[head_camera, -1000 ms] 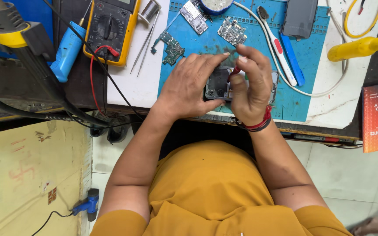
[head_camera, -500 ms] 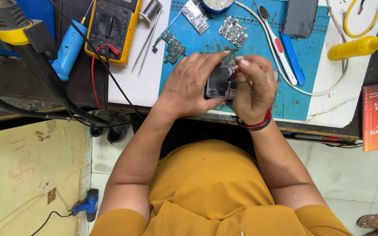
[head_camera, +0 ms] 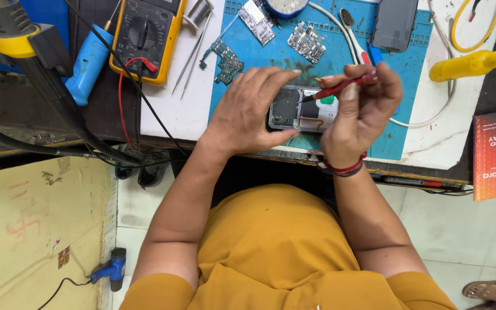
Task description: The person opens the back cover of a smartphone with a blue pry tool, removes the back panel, and uses a red pry tool to lift and detach the battery from the phone body. They then press the battery and reattach the back cover, pressing the phone closed by hand.
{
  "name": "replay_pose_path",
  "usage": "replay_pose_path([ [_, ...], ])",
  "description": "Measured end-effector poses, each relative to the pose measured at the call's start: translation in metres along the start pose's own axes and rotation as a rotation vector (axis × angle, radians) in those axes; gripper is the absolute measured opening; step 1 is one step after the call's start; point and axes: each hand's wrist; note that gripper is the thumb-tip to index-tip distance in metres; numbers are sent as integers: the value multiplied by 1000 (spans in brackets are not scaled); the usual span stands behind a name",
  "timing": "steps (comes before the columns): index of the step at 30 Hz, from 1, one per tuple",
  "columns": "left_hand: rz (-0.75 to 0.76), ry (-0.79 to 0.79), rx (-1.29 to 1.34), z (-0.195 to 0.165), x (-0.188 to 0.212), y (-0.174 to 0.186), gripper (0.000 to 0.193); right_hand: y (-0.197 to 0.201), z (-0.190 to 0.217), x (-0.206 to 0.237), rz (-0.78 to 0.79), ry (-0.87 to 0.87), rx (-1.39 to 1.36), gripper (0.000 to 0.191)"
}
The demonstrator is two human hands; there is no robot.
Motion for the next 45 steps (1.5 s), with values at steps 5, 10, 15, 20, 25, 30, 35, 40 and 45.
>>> replay_pose_path([
  [5,-30,-31,17,1,1,-2,19,2,5,12,-37,-48,-74,37],
  [10,-105,7,20,4,2,-7,11,1,13,24,-6,80,113,40],
  [15,-117,41,12,7,2,-8,11,6,19,32,155,81,150,41],
  [20,-91,47,-3,7,2,-9,12,7,18,36,159,95,167,42],
  [25,-86,52,-8,7,2,-9,12,3,18,32,201,132,177,41],
  [30,-84,64,-27,6,2,-10,12,5,26,16,349,368,441,41],
  [35,-89,62,-23,7,2,-10,12,1,38,8,399,496,572,35],
  [40,-123,70,-2,6,0,-11,11,-1,35,3,449,302,353,26],
  [45,-193,265,-74,8,-4,-16,20,-4,27,8,364,317,349,27],
])
Point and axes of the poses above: each hand's wrist, its own x-axis away from the middle knuckle, its own y-axis out of the back of the hand, z = x × y, and after that the axes turned 10 degrees about y, right-handed
